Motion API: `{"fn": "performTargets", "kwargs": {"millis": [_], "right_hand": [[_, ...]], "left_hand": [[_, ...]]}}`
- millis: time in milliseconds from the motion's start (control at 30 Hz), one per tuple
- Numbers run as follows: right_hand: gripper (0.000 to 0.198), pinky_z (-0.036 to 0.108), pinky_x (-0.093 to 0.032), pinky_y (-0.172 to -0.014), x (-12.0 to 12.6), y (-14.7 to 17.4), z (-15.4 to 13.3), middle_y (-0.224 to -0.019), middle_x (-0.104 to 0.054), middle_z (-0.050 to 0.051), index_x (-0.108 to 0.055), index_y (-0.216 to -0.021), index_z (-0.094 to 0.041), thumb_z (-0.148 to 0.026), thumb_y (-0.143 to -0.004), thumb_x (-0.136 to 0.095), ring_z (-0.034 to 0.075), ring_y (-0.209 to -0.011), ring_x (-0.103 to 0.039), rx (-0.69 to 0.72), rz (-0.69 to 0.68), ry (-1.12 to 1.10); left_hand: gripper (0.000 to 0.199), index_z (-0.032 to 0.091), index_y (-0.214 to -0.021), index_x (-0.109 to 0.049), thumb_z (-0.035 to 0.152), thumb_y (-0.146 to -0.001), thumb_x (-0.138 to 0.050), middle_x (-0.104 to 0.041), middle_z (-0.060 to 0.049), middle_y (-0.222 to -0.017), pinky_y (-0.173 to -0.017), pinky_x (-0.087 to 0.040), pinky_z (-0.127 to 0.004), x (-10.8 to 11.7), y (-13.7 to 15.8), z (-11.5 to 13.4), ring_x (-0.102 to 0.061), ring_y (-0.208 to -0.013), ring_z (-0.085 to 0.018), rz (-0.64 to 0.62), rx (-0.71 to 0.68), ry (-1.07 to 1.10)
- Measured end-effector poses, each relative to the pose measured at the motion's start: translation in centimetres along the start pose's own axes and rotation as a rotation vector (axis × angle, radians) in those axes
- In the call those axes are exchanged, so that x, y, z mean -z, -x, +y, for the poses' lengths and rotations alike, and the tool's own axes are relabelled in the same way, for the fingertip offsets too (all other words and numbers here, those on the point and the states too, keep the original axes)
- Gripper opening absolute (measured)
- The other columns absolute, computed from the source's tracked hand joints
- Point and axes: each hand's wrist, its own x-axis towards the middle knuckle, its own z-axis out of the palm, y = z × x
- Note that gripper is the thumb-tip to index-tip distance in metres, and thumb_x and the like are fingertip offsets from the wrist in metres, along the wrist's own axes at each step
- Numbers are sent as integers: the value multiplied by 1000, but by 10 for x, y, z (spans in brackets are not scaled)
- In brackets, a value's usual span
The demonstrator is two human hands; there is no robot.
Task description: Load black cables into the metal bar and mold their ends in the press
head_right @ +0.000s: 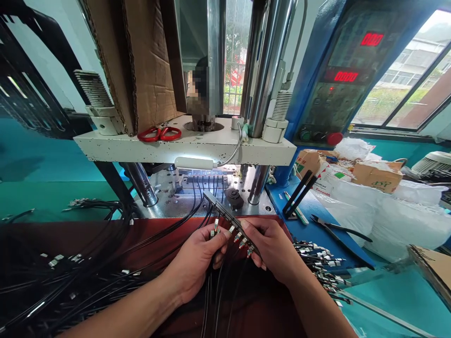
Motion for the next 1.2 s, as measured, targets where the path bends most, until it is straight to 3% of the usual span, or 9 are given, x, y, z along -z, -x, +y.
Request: {"fn": "performTargets", "kwargs": {"millis": [300, 933, 1067, 1200], "right_hand": [[44, 15, -28, -30, -1, 1, -3, -45, -43, -6, -67, -113, -16, -49, -91, -50, 6, -34, -38, 2, 21, 23], [44, 16, -29, -32, -2, 0, 0, -50, -53, -3, -69, -112, -18, -50, -94, -45, 7, -35, -40, 76, -34, 167], [44, 16, -28, -31, 6, 1, -2, -53, -53, -3, -69, -111, -17, -51, -92, -49, 6, -35, -36, 30, -29, 41], [43, 16, -25, -31, 13, 2, -3, -46, -44, -5, -69, -106, -16, -51, -88, -55, 6, -35, -34, -14, 41, -46]], "left_hand": [[22, 18, -66, -47, 29, -81, -60, -41, 7, -53, -45, -18, -22, 1, -1, -1, -28, -44, -4, -4, 10, 11], [21, 16, -64, -49, 25, -80, -59, -44, 5, -53, -45, -22, -22, 3, -2, 0, -32, -45, -6, -3, 0, -22], [20, 15, -78, -56, 34, -83, -60, -56, 0, -70, -55, -38, -25, 4, 2, 6, -47, -58, -10, -49, -46, -69], [17, 16, -85, -60, 33, -83, -63, -58, -1, -82, -73, -41, -26, 9, 7, 12, -52, -74, -12, -51, -92, -93]]}}
